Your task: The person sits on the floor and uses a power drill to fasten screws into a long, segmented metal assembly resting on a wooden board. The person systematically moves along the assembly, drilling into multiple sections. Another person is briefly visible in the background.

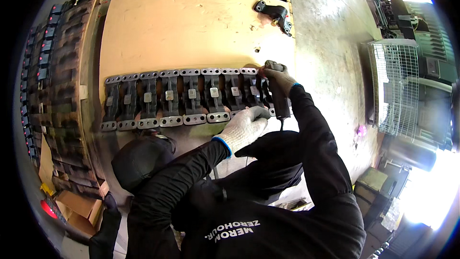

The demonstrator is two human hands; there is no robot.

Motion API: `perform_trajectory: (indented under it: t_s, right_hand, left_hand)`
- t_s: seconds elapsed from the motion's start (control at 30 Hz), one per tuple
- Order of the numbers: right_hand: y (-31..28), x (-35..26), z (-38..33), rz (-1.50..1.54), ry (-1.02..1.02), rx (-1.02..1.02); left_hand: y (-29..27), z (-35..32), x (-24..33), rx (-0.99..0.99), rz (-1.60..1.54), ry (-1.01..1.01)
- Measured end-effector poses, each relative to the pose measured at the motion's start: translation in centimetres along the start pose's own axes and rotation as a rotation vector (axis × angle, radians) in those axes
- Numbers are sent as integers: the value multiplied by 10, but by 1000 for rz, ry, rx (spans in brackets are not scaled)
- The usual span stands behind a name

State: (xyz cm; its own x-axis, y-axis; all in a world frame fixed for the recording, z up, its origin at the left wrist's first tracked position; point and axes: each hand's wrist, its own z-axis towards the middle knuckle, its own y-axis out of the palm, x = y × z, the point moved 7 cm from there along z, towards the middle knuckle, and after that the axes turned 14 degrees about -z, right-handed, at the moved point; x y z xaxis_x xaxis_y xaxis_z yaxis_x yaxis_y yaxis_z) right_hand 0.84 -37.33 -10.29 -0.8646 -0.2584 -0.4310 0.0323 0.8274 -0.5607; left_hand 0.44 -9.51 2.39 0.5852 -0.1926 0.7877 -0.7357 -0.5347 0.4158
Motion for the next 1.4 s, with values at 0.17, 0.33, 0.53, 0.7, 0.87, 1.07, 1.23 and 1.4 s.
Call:
perform_trajectory:
  t_s: [0.17,0.33,0.53,0.7,0.87,1.07,1.23,1.4]
  right_hand:
    - [-4,-5,-8,-46,31,70]
    - [16,-25,-19,32,-14,-57]
    - [-25,10,-3,16,21,132]
    - [-30,30,1,90,109,12]
    - [-14,-4,-18,131,-68,92]
    - [-41,34,1,81,145,80]
    - [-15,8,-5,60,8,86]
    - [-28,33,32,-63,-15,189]
  left_hand:
    - [-4,2,-7,32,7,71]
    - [-1,-1,-5,36,15,54]
    - [-5,0,-11,74,-5,63]
    - [-2,0,-12,72,-31,31]
    - [-3,1,-11,50,2,6]
    - [-2,-2,-4,61,-13,63]
    - [-6,-2,-14,91,11,44]
    - [-2,3,-6,43,57,42]
